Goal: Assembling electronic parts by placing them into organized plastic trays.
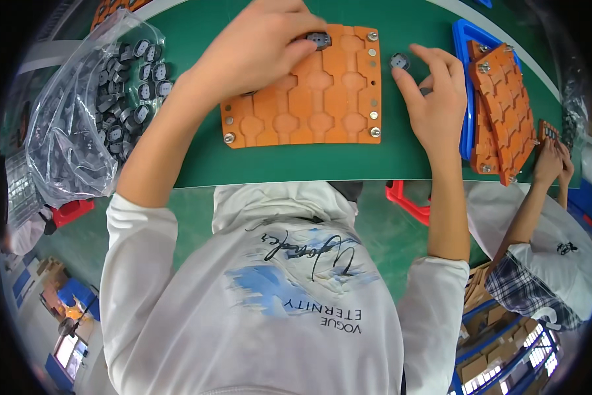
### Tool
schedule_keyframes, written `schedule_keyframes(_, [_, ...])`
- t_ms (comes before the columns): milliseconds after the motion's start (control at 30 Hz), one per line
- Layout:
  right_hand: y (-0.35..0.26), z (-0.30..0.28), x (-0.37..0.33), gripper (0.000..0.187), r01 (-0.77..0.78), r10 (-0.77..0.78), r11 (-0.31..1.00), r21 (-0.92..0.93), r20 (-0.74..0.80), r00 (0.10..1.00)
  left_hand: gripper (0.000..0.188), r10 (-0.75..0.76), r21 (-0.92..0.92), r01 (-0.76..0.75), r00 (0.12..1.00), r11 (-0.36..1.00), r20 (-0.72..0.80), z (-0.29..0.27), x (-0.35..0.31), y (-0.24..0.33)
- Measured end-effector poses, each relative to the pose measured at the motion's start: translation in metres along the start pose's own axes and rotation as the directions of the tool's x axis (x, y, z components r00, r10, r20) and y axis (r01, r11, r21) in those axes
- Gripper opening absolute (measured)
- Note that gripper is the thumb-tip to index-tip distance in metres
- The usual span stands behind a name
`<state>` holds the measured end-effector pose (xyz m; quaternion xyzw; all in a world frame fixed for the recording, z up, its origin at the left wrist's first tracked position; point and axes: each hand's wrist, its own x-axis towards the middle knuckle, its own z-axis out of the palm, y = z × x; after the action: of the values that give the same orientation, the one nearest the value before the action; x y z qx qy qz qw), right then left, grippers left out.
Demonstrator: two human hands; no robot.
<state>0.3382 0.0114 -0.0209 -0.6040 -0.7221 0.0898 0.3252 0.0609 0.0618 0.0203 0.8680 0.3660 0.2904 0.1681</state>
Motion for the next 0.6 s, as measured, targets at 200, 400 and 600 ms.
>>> schedule_keyframes(200, [-0.001,-0.007,0.021,0.044,0.030,0.002,0.993,-0.113,0.274,0.962,0.016,0.045,0.015,-0.049,0.977,0.999,0.209,0.002,0.010,-0.009])
schedule_keyframes(400, [-0.004,-0.016,0.028,0.042,0.016,-0.012,1.000,-0.006,0.394,0.919,0.019,0.004,0.072,-0.014,0.990,0.997,0.138,0.014,0.015,-0.006])
schedule_keyframes(600, [-0.020,-0.019,0.041,0.038,-0.019,0.014,1.000,0.012,0.297,0.955,0.019,0.058,0.129,-0.075,0.990,0.989,0.131,0.016,0.018,-0.003])
